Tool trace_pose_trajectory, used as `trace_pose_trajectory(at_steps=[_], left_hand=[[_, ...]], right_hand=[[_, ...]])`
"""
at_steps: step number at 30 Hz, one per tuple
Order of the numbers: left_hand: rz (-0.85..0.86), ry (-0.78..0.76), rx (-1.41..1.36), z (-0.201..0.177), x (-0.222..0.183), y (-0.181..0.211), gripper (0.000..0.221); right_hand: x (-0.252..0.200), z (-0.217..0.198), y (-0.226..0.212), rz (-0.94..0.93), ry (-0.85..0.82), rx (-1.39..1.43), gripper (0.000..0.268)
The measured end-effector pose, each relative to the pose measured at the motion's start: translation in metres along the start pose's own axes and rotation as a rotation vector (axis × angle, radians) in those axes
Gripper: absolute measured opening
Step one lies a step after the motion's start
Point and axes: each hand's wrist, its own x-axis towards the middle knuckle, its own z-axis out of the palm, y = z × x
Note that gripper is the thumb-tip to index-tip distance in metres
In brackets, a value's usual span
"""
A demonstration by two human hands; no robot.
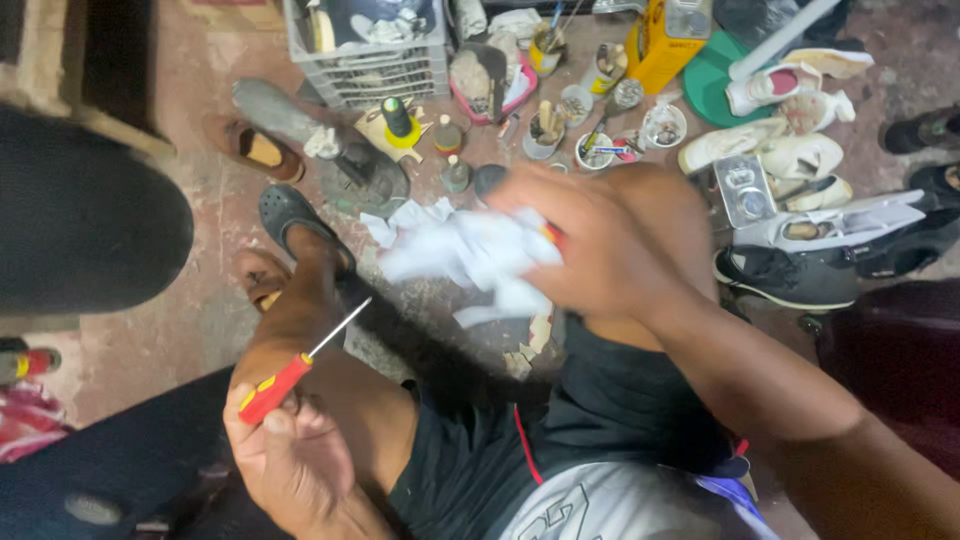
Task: The person holds a brown shoulder bag on their lap and uses a red-handled screwdriver to pry and adjust a metal clasp on the bag's flap. They repeatedly probe the clasp mechanism and manipulate the fabric around it.
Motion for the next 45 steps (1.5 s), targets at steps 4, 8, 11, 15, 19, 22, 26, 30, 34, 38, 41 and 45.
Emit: trace_pose_trajectory(at_steps=[4, 8, 11, 15, 19, 22, 26, 30, 34, 38, 41, 45], left_hand=[[0.071, 0.075, -0.044, -0.007, -0.005, -0.013, 0.036], [0.093, 0.045, -0.044, -0.018, -0.013, -0.022, 0.031], [0.084, 0.006, -0.018, -0.02, -0.016, -0.023, 0.033], [0.085, -0.084, 0.037, -0.009, -0.015, -0.02, 0.029], [0.096, 0.015, 0.14, 0.005, -0.021, -0.021, 0.03], [0.103, 0.063, 0.263, 0.007, -0.03, -0.02, 0.026], [0.178, -0.093, 0.402, 0.005, -0.012, -0.023, 0.034], [0.151, -0.012, 0.483, 0.021, -0.01, -0.026, 0.035], [0.109, 0.043, 0.459, 0.026, -0.008, -0.033, 0.037], [0.005, 0.207, 0.439, 0.025, -0.008, -0.043, 0.038], [-0.022, 0.242, 0.308, 0.022, 0.0, -0.059, 0.041], [0.02, 0.134, 0.079, 0.034, 0.012, -0.072, 0.034]], right_hand=[[0.063, 0.115, 0.088, 0.377, -0.102, 0.093, 0.041], [0.025, 0.221, 0.196, 0.491, -0.226, 0.166, 0.045], [-0.029, 0.269, 0.252, 0.831, -0.336, 0.265, 0.041], [-0.074, 0.292, 0.283, 1.117, -0.225, 0.308, 0.027], [-0.07, 0.303, 0.286, 0.754, -0.181, 0.069, 0.035], [-0.066, 0.312, 0.288, 0.84, -0.234, -0.014, 0.036], [-0.059, 0.321, 0.297, 0.76, -0.026, -0.044, 0.043], [-0.065, 0.33, 0.284, 0.774, 0.063, -0.002, 0.034], [-0.034, 0.337, 0.242, 0.923, 0.013, 0.676, 0.027], [-0.002, 0.298, 0.159, 0.671, -0.15, 1.146, 0.037], [0.011, 0.25, 0.092, 0.501, -0.38, 1.469, 0.057], [0.012, 0.208, 0.021, 0.454, -0.442, 1.712, 0.065]])
